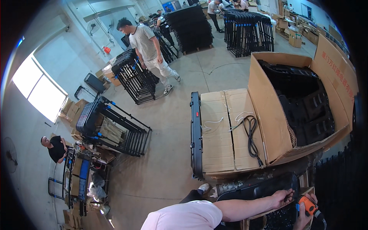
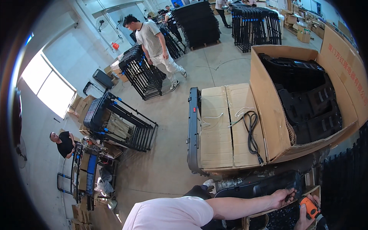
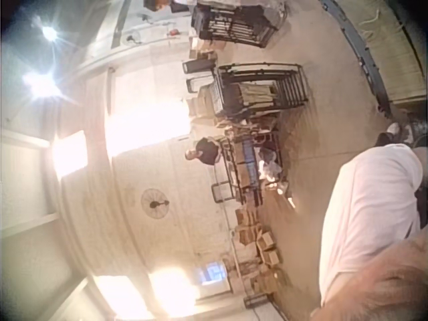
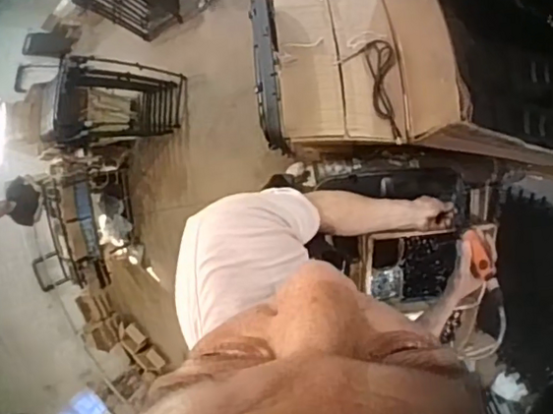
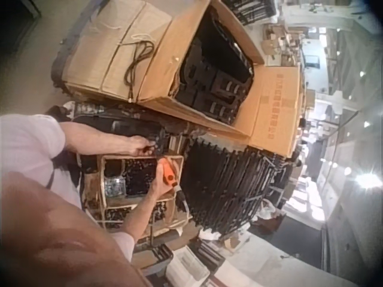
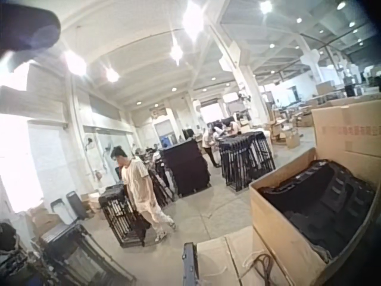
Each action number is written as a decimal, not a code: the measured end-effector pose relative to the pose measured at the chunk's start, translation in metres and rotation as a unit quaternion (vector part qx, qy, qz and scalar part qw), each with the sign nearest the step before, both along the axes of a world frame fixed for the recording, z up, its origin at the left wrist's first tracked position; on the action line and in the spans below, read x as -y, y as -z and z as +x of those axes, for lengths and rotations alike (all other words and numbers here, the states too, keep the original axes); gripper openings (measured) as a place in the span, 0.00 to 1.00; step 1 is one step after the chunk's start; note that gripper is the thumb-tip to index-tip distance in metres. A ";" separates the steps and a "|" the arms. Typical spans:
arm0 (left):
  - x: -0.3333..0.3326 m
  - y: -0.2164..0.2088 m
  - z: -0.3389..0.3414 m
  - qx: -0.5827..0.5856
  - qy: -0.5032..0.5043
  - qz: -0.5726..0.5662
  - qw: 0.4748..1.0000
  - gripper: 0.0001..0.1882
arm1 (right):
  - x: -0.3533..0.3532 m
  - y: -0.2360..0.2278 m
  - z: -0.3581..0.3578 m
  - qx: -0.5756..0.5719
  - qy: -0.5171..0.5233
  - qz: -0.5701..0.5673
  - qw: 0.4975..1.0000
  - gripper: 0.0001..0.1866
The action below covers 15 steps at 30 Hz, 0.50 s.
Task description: The person assembles a black electronic device, likely a heater, using a power drill to secure screws into the casing. They handle various components including a metal frame, power cord, and small hardware parts from a wooden bin. The person works at a station in a warehouse environment, moving the device between a cardboard box and a work surface.
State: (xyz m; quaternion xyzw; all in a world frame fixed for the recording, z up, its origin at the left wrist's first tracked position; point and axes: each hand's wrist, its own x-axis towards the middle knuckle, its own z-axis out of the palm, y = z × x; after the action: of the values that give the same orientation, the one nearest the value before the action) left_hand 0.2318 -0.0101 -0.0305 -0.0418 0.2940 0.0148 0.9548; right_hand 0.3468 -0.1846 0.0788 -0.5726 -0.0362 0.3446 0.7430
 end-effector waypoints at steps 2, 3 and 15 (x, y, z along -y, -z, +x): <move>0.000 0.002 -0.004 -0.002 -0.007 0.000 1.000 0.13 | -0.023 -0.028 -0.031 0.181 -0.037 -0.033 0.982 0.25; 0.001 0.002 -0.005 -0.002 -0.007 0.001 1.000 0.13 | -0.034 -0.048 -0.051 0.271 -0.052 -0.048 0.960 0.24; 0.019 0.002 -0.043 0.010 0.037 0.082 0.996 0.09 | -0.046 -0.043 -0.035 0.382 -0.041 -0.123 0.915 0.29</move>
State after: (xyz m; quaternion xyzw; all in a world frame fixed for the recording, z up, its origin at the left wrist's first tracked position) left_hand 0.1891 -0.0287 -0.0328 0.0473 0.2840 0.0033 0.9577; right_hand 0.3114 -0.1386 0.1217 -0.7456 -0.2977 0.1318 0.5815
